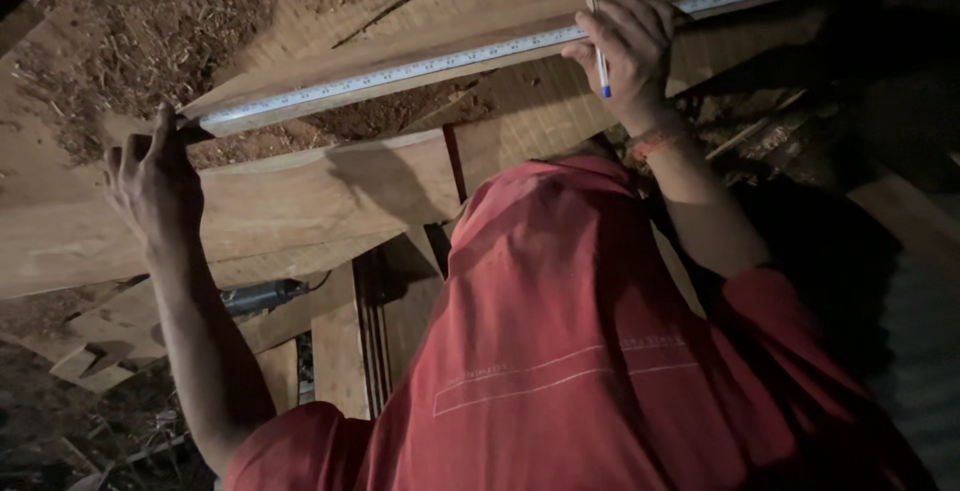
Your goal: The person measures a wooden plank using a tape measure and a metal ruler, then marks the wood with a pen. The person repeats the measuring and marking process multiple times on the same plank.
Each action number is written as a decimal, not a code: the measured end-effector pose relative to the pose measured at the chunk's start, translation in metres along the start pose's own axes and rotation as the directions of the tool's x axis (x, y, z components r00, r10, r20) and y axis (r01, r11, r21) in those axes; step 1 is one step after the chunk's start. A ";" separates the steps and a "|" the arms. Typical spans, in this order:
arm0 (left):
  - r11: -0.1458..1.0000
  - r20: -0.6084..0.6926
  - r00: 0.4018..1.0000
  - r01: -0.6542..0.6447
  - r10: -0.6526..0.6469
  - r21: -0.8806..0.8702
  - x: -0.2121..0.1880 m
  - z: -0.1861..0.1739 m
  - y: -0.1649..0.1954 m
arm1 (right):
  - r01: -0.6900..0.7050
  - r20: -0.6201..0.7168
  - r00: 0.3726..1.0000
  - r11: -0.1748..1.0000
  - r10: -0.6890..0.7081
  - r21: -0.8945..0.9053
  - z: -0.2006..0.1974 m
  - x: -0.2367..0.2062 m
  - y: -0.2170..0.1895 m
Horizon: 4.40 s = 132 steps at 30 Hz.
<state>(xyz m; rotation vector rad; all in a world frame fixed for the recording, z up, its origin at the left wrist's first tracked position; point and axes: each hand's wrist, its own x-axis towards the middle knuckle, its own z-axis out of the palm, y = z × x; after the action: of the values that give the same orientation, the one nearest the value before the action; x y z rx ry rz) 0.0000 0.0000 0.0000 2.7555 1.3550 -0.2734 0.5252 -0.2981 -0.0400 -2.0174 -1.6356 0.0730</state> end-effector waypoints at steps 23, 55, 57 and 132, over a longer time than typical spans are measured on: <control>0.996 -0.001 0.998 -0.061 0.061 -0.060 -0.035 -0.013 -0.022 | 0.040 -0.025 0.999 0.999 -0.039 0.017 -0.012 -0.009 -0.040; 0.955 -0.017 1.000 0.006 -0.011 -0.295 -0.248 0.027 -0.003 | 0.045 0.112 0.985 0.827 -0.129 0.560 0.022 -0.171 -0.230; 0.951 -0.036 0.999 -0.009 -0.003 -0.309 -0.227 0.016 0.012 | 0.054 0.098 0.986 0.824 -0.132 0.564 0.012 -0.158 -0.214; 0.823 0.433 0.894 0.156 0.118 -0.546 -0.047 -0.137 0.110 | 0.145 0.246 0.947 0.956 -0.209 0.255 -0.187 -0.033 0.001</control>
<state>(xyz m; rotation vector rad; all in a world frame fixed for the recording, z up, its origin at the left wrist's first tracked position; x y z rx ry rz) 0.0766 -0.0858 0.1405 2.0160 1.1065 -0.3999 0.5855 -0.3978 0.1100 -1.7315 -1.8719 0.4725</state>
